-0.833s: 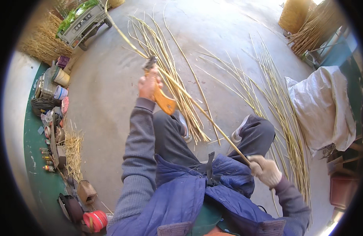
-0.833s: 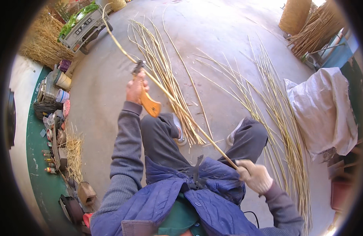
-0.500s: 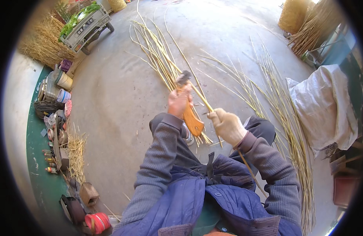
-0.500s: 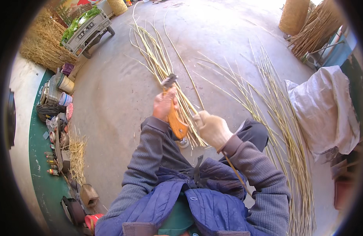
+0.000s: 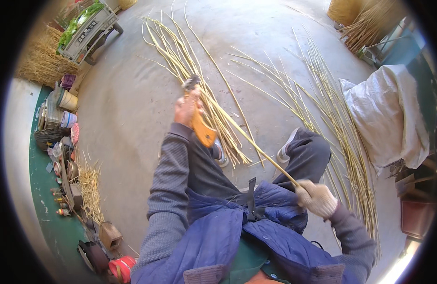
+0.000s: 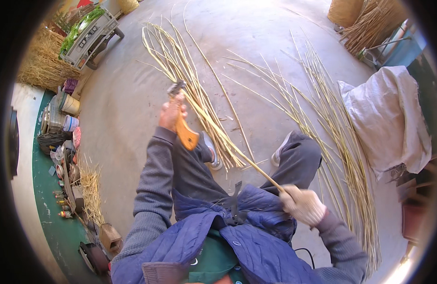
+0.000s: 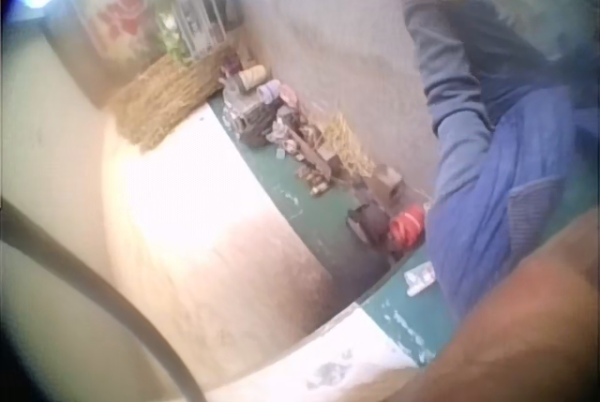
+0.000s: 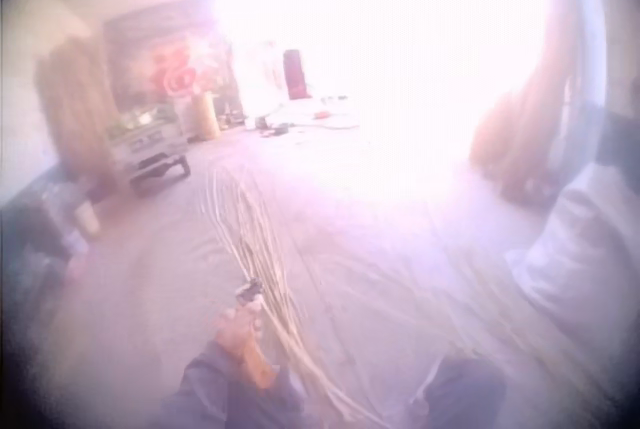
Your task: The person sits on the floor and uses a handheld knife to peel the outer layer off long thin sticks. They hold each stick with a gloved hand, draw the blade along its length, and then place the processed stick aside.
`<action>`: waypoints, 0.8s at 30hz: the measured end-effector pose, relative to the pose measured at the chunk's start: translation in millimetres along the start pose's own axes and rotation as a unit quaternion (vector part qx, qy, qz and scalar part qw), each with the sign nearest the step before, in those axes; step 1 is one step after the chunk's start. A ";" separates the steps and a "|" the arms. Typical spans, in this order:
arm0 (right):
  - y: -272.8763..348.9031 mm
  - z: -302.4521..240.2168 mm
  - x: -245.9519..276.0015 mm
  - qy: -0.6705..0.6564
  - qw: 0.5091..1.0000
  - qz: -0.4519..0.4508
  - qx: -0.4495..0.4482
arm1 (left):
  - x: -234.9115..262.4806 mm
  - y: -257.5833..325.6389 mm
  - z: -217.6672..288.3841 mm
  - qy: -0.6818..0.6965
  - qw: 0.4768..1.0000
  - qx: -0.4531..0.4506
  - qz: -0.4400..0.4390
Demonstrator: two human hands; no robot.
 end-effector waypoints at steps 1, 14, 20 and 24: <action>-21.2 -16.0 -4.1 -0.021 0.999 -0.013 0.027 | -12.4 10.3 -12.3 -0.006 1.000 -0.002 -0.015; -114.7 -64.4 -45.7 0.161 0.943 0.174 0.232 | -65.3 70.0 -67.9 -0.071 0.994 0.031 -0.071; 15.4 -15.5 -20.0 0.189 0.965 0.053 0.175 | 52.8 -50.6 -3.5 -0.034 0.996 -0.025 0.083; 50.4 26.5 -9.7 0.178 0.976 0.012 0.128 | 59.7 -65.8 11.2 -0.006 0.995 -0.042 0.087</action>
Point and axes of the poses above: each hand's wrist, its own y-axis away from the middle knuckle, its own x-axis out of the back of the hand, z = x × y, the point moved 10 cm from there along -y, towards the middle knuckle, and after that the axes turned 11 degrees about z, right-handed, at the moved point
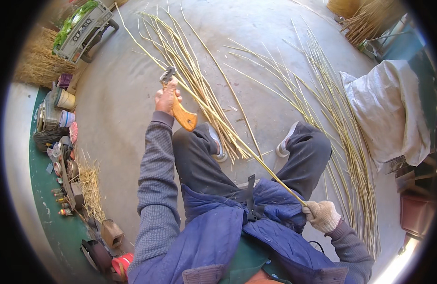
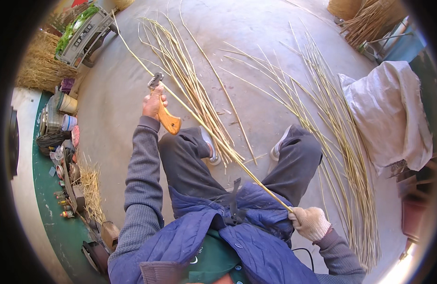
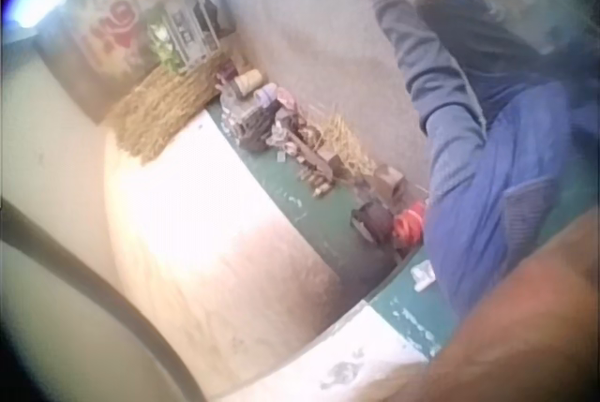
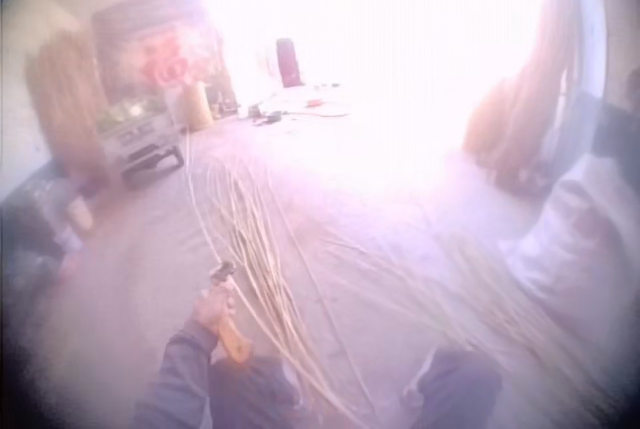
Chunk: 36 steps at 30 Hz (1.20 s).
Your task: The person sits on the floor and uses a handheld knife to peel the outer layer off long thin sticks. They hold each stick with a gloved hand, draw the blade along its length, and then place the processed stick aside.
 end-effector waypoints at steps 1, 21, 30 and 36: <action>1.6 1.5 -1.4 -0.009 1.000 -0.012 -0.018 | -10.8 12.8 0.6 -0.007 1.000 0.013 -0.016; -101.1 -54.2 6.3 0.034 0.974 0.088 0.204 | 3.8 16.0 4.2 -0.008 1.000 -0.004 -0.015; 100.3 107.3 35.8 0.169 0.974 0.047 -0.140 | 206.5 -136.4 106.1 0.015 0.982 -0.084 0.170; 146.5 172.7 51.2 0.154 0.956 0.150 -0.201 | 279.6 -183.6 147.6 0.099 0.986 -0.069 0.116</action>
Point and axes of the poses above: each hand's wrist, its own y-axis away from the middle knuckle, its own x-axis out of the back of the hand, z = x × y, the point moved 10 cm from there along -y, towards the middle knuckle, and after that the axes turned 11 degrees about z, right-handed, at the moved point
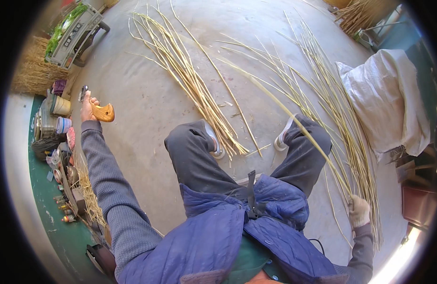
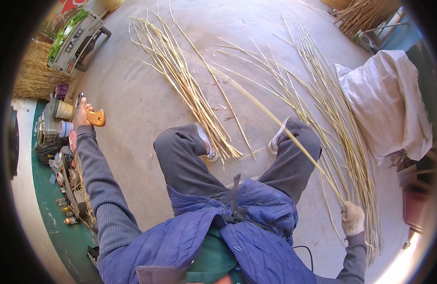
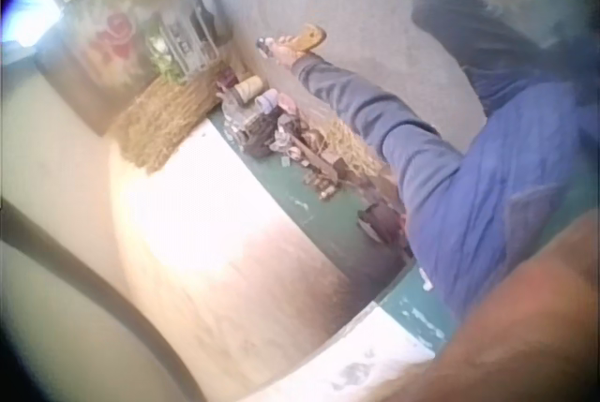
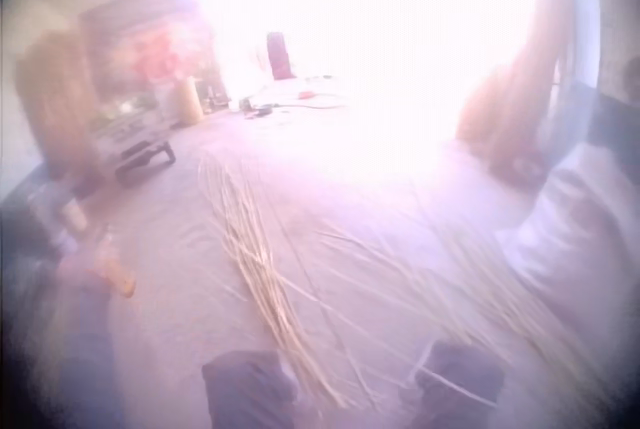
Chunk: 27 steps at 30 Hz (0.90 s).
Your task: The person sits on the floor and uses a handheld knife to peel the outer layer off long thin sticks. They hold each stick with a gloved hand, draw the blade along its length, and then place the processed stick aside.
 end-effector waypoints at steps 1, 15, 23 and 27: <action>-8.0 -4.7 4.8 -0.007 1.000 0.023 0.006 | -17.4 13.6 -1.5 -0.007 1.000 0.005 -0.020; -104.4 -21.4 14.9 0.202 0.974 0.075 0.066 | -201.1 249.4 -199.3 -0.194 0.939 0.161 -0.233; -66.7 70.5 -88.1 0.201 0.972 -0.055 -0.111 | -244.6 309.9 -247.0 -0.261 0.901 0.182 -0.295; -43.2 110.9 -140.7 0.199 0.951 -0.066 -0.225 | -257.2 332.3 -259.4 -0.297 0.875 0.187 -0.334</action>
Point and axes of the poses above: each hand's wrist, its own y-axis away from the middle knuckle, its own x-axis out of the back of the hand, z = x × y, the point moved 10 cm from there along -y, towards the middle knuckle, and after that the axes turned 11 degrees about z, right-handed, at the moved point
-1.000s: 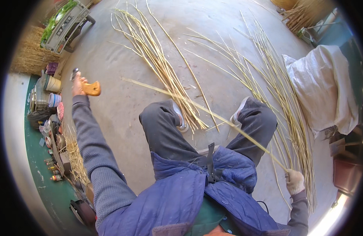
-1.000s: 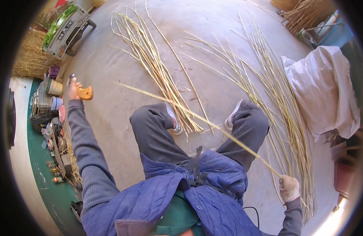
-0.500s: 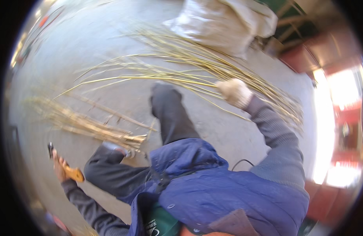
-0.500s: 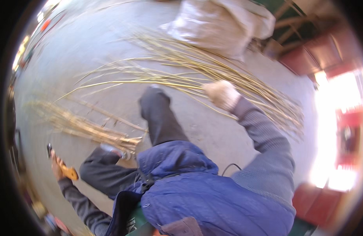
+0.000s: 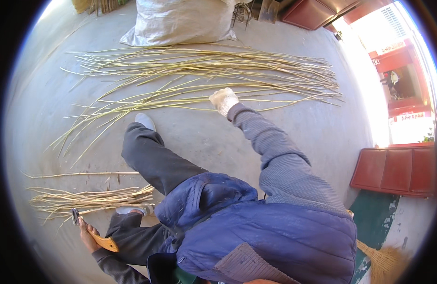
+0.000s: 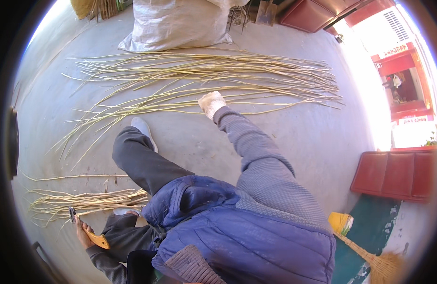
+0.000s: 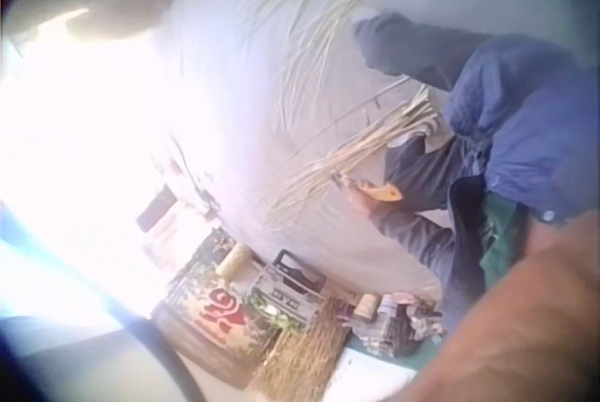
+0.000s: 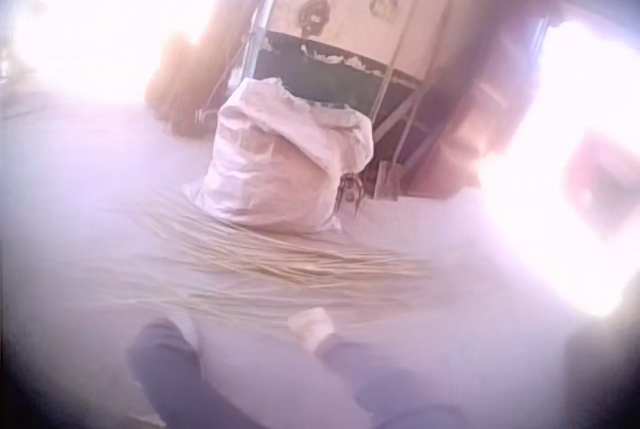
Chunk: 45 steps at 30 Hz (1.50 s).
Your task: The person sits on the floor and uses a handheld knife to peel the outer layer off long thin sticks. They hold each stick with a gloved hand, draw the blade along its length, and then place the processed stick aside.
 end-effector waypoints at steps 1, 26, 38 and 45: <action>-2.9 2.8 -6.4 0.000 0.999 -0.015 -0.030 | -5.1 2.8 -0.1 -0.009 1.000 0.001 -0.003; -284.7 -373.3 128.7 -0.069 0.991 0.014 0.110 | -46.9 19.1 16.4 -0.002 0.999 -0.045 0.008; -90.6 -588.4 -125.3 -0.082 0.934 -0.267 0.224 | -10.3 35.2 37.2 -0.061 0.994 -0.008 0.090; -82.5 -594.2 -180.4 -0.065 0.941 -0.239 0.232 | -8.8 32.4 37.0 -0.107 0.989 -0.089 0.054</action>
Point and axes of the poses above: each hand's wrist, its own y-axis away from the middle knuckle, its own x-axis out of the back of the hand, z = x × y, the point moved 10 cm from there along -y, towards the middle knuckle, and after that the axes turned 11 degrees about z, right-handed, at the moved point
